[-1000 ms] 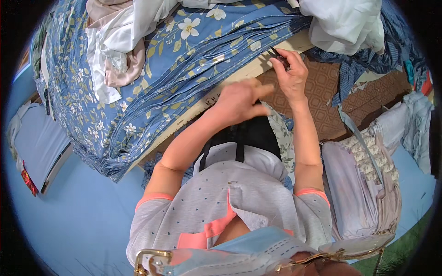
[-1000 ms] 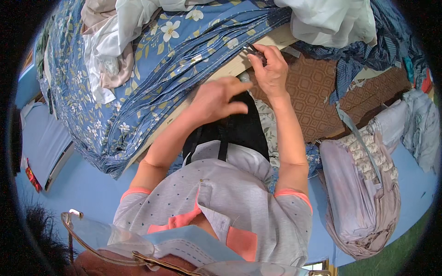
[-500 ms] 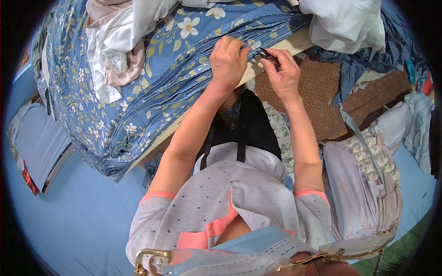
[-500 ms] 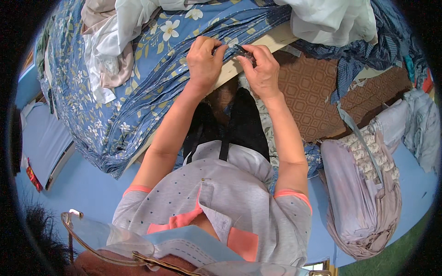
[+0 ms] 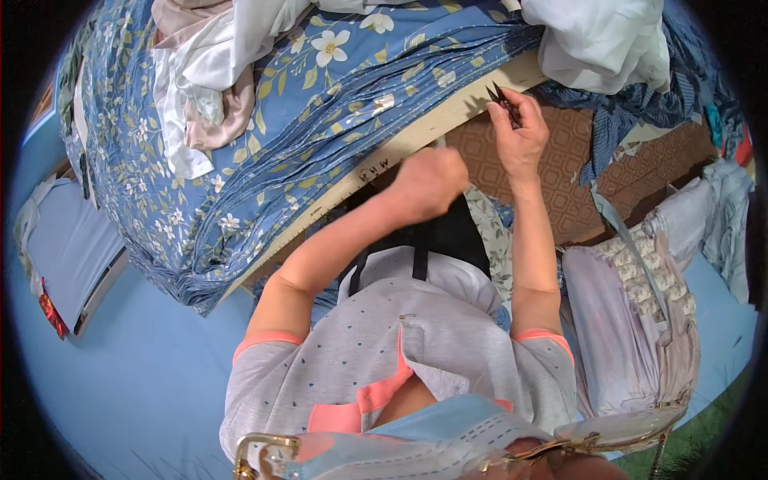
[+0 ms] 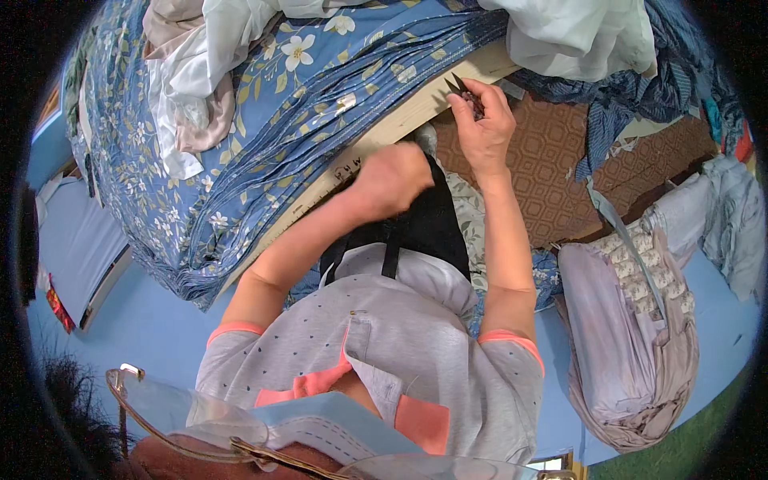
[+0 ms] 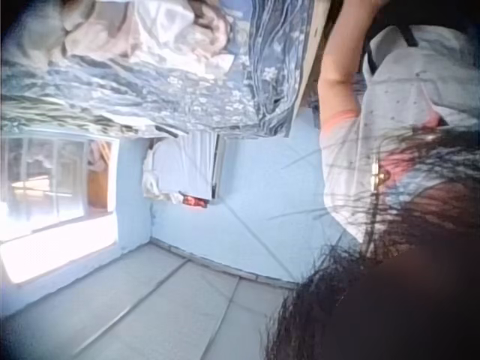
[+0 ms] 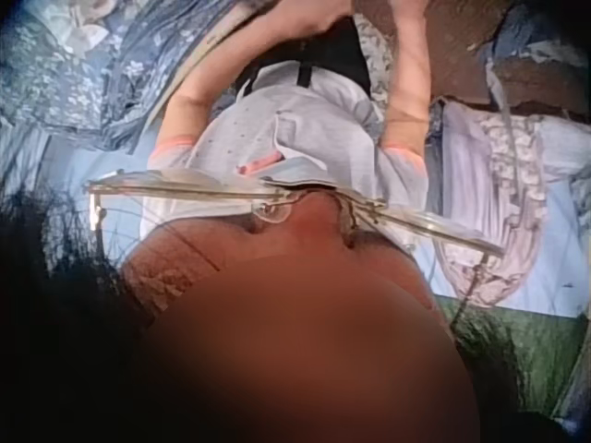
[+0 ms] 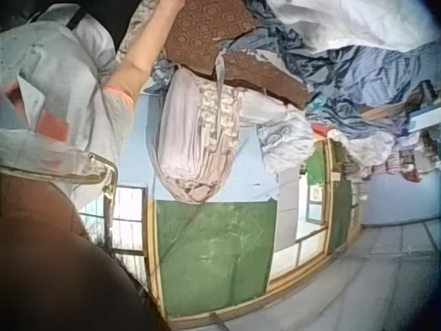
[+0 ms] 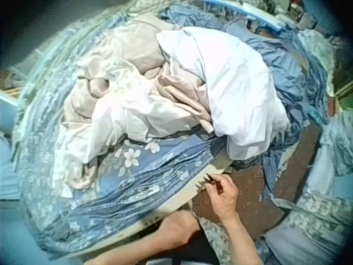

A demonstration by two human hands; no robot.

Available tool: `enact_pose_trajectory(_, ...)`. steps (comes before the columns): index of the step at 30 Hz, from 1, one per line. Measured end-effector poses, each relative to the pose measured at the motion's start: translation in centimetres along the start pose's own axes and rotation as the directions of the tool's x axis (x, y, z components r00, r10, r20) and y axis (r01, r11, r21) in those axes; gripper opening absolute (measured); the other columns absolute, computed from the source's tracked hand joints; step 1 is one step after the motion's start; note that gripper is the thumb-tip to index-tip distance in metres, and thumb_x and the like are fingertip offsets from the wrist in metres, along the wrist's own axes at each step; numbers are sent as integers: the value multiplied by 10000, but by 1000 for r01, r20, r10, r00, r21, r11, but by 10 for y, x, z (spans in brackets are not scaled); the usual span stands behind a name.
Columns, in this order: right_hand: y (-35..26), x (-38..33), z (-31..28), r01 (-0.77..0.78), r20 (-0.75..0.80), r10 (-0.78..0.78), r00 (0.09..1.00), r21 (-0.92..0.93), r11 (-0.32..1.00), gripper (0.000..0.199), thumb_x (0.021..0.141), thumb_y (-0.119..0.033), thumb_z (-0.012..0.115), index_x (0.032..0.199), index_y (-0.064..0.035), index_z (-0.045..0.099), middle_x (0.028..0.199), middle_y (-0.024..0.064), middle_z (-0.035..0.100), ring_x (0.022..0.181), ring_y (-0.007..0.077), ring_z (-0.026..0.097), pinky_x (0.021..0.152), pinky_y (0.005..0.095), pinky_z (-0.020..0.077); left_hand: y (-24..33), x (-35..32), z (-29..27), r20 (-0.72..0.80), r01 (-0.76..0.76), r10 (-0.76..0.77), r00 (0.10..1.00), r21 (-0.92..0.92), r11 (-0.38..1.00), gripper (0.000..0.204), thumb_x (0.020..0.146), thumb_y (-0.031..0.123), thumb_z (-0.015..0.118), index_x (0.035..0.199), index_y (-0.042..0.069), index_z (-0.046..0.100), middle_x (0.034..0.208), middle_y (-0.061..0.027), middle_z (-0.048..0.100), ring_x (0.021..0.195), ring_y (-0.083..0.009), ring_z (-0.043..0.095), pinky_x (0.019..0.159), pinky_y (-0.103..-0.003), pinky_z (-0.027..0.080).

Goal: Measure and mark blue floral fabric on a table using a ruler and marking tool.

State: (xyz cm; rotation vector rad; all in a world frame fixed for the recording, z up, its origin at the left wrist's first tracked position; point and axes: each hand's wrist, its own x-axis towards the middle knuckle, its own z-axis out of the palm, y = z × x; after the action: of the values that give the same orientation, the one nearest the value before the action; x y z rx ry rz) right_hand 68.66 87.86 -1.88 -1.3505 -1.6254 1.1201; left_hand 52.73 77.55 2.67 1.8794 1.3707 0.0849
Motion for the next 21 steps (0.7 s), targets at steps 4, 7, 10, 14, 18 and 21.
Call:
enact_pose_trajectory(4, -6, 2, 6, -56, 79, 54, 995, 27, 998, 238, 893, -34, 730, 1122, 7, 677, 995, 22, 660, 822, 73, 592, 740, 224, 492, 3, -18, 12, -345, -225, 212, 914, 1, 974, 152, 783, 239, 767, 837, 121, 687, 988, -47, 654, 1043, -278, 604, 1038, -493, 392)
enact_pose_trajectory(7, 0, 10, 22, -118, 69, 109, 992, 130, 984, 251, 891, -53, 743, 1125, 13, 678, 989, 5, 671, 835, 61, 590, 748, 214, 492, -2, -11, -1, -544, -39, 66, 837, 61, 997, 210, 773, 125, 706, 979, 85, 696, 1003, -71, 626, 984, -260, 597, 930, -454, 434)
enact_pose_trajectory(10, 2, 16, 39, -209, 82, 194, 978, 258, 943, 277, 882, -68, 759, 1129, 25, 674, 988, -4, 675, 847, 52, 588, 757, 213, 496, -11, 11, -25, -722, 138, -124, 681, -39, 990, 264, 768, 96, 704, 1030, 78, 687, 996, -63, 627, 950, -266, 604, 843, -407, 460)
enact_pose_trajectory(14, -12, 23, 58, -316, 106, 300, 948, 190, 930, 193, 869, -73, 776, 1018, 28, 707, 840, -37, 639, 719, 17, 523, 634, 171, 443, -48, 40, -38, -813, 104, -24, 582, 45, 994, 249, 759, 75, 713, 1007, 66, 698, 998, -56, 629, 940, -267, 600, 796, -381, 469)
enact_pose_trajectory(18, -5, 26, 71, -295, 32, 296, 955, 241, 925, 124, 879, -88, 769, 930, 15, 721, 771, -59, 620, 665, 4, 484, 589, 168, 405, -60, 58, -41, -830, 103, 36, 556, 112, 988, 191, 745, 85, 736, 935, 79, 715, 956, -46, 622, 894, -263, 595, 765, -389, 471)
enact_pose_trajectory(21, -4, 29, 73, -292, 34, 294, 955, 267, 918, 103, 888, -94, 753, 897, 4, 722, 765, -64, 622, 659, 1, 480, 586, 175, 404, -64, 62, -42, -835, 105, 11, 550, 82, 991, 145, 746, 94, 739, 888, 87, 716, 922, -40, 616, 869, -260, 594, 750, -393, 474)
